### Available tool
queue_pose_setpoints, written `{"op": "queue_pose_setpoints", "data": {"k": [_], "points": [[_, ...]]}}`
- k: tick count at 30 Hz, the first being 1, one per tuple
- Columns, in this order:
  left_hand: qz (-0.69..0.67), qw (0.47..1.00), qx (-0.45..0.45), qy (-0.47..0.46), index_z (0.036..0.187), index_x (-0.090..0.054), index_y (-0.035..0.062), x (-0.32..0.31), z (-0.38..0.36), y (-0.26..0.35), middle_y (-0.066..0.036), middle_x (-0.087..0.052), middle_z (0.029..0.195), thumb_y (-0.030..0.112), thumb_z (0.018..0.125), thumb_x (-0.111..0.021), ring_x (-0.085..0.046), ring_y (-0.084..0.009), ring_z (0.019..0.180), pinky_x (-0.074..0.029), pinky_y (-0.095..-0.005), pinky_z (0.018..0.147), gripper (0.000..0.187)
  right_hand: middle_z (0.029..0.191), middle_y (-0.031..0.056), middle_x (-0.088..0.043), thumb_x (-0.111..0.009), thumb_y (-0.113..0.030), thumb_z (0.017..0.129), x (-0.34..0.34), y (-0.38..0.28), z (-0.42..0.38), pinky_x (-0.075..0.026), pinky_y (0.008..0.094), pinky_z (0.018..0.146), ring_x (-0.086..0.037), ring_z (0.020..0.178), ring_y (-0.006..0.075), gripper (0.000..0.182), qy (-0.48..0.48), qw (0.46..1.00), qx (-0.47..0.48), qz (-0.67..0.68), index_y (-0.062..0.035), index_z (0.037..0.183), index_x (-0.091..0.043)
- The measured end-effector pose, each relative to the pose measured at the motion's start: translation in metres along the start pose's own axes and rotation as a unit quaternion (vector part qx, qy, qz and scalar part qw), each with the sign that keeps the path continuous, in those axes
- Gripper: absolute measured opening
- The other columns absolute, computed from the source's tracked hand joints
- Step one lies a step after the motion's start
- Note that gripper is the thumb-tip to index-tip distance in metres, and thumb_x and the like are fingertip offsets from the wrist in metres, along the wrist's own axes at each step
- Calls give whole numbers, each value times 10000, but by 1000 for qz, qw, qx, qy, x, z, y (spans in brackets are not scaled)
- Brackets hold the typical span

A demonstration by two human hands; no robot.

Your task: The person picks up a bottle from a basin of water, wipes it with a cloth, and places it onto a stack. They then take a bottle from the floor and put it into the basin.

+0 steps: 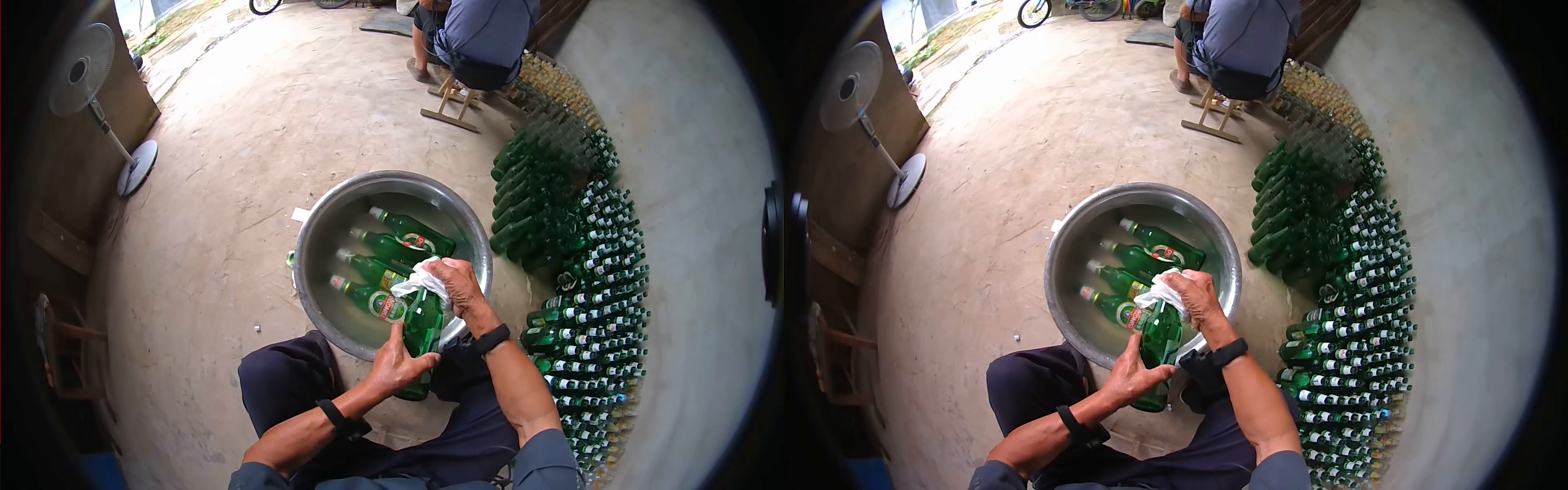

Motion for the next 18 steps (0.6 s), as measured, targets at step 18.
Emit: {"op": "queue_pose_setpoints", "data": {"k": [18], "points": [[-29,999,-23,14,1433,-299,-116,8,4,17,-311,-568,1276,325,723,-815,-586,-381,1202,-459,-414,1035,982,917,11,-683,-721,-253,922,-29,-23,-36,-518,260,754,-636,803,105,267,21,996,10,91,-35,1070,-685]]}}
Point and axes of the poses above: each hand's wrist, its own z-axis towards the middle knuckle, its own x-axis out of the back of the hand, y = z × x, the point moved 2 cm from there along z, towards the middle knuckle
